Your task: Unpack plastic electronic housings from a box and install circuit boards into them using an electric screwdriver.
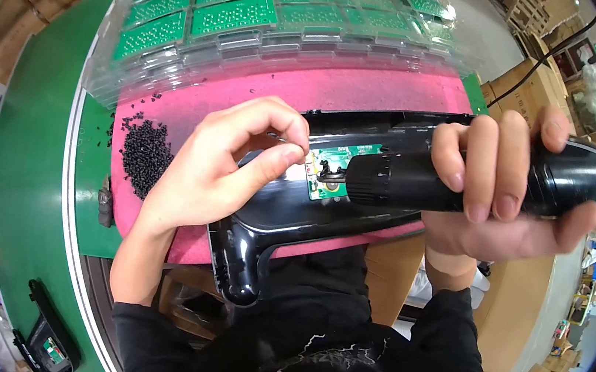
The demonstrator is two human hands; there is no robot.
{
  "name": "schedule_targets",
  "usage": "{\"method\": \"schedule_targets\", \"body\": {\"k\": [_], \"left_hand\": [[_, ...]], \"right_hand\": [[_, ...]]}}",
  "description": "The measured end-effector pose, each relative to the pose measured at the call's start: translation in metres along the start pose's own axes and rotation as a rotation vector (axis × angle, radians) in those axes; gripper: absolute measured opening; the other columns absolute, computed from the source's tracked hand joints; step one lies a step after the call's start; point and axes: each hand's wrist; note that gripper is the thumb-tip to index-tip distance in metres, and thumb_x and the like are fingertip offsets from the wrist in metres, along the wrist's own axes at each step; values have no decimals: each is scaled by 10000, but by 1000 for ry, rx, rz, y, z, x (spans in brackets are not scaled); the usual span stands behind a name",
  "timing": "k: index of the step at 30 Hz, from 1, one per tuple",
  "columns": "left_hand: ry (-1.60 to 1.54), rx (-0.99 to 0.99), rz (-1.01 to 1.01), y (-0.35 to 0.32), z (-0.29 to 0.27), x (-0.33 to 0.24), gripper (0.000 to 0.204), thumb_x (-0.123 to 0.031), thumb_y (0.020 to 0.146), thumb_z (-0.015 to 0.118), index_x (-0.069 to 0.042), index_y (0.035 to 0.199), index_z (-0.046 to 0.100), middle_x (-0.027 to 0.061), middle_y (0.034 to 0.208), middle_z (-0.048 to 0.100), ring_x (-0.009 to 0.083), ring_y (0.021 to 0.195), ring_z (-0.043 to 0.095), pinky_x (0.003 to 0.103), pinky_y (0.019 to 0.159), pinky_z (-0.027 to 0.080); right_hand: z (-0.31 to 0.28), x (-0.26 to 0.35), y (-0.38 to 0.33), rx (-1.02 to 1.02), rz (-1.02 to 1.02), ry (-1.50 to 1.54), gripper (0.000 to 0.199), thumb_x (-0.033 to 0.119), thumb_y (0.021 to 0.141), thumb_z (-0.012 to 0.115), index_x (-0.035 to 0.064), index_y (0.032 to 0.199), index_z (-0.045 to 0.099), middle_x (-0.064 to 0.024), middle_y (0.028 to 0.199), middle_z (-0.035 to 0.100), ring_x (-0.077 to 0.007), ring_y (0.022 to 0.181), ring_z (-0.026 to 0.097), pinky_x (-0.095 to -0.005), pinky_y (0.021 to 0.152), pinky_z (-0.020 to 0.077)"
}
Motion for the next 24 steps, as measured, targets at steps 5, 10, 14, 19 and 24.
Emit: {"method": "schedule_targets", "body": {"k": [5, 10, 14, 19, 24], "left_hand": [[267, 139, 119, 4, 8, 1, 113, 11, 841, 651, 32, 913, 567, 132, 926, 621, 233, 861, 614, 316, 783, 484], [357, 127, 179, 1, 11, 1, 152, 5, 817, 680, 32, 925, 576, 139, 919, 629, 276, 846, 629, 341, 766, 501], [436, 100, 229, -1, 14, 0, 196, -12, 798, 713, 29, 942, 587, 143, 930, 636, 286, 860, 640, 350, 757, 514], [480, 52, 267, 1, 19, -1, 218, -21, 778, 733, 30, 950, 609, 143, 930, 645, 282, 839, 650, 346, 728, 519], [629, 11, 373, 10, 18, 4, 212, 7, 725, 754, 12, 906, 643, 121, 862, 641, 288, 787, 640, 367, 696, 514]], "right_hand": [[6, 2, -4, -7, -76, -90, 496, 501, 857, 637, 108, 1113, 475, 50, 635, 514, -82, 533, 516, -296, 630, 436], [7, 3, -5, 2, -52, -84, 498, 502, 859, 633, 109, 1118, 471, 49, 640, 516, -84, 537, 518, -301, 639, 439], [9, 4, -5, 27, -27, -82, 505, 516, 866, 624, 110, 1124, 471, 42, 649, 520, -89, 543, 521, -307, 649, 441], [3, -4, -8, 15, -17, -67, 543, 561, 873, 609, 117, 1155, 473, 32, 663, 528, -93, 552, 525, -287, 606, 419], [-20, -6, -2, 50, -21, -131, 589, 617, 874, 576, 124, 1181, 478, 21, 677, 537, -96, 559, 518, -275, 566, 389]]}}
Point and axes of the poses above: each hand's wrist, its own y-axis towards the middle knuckle, its own z-axis out of the palm, x = y × z
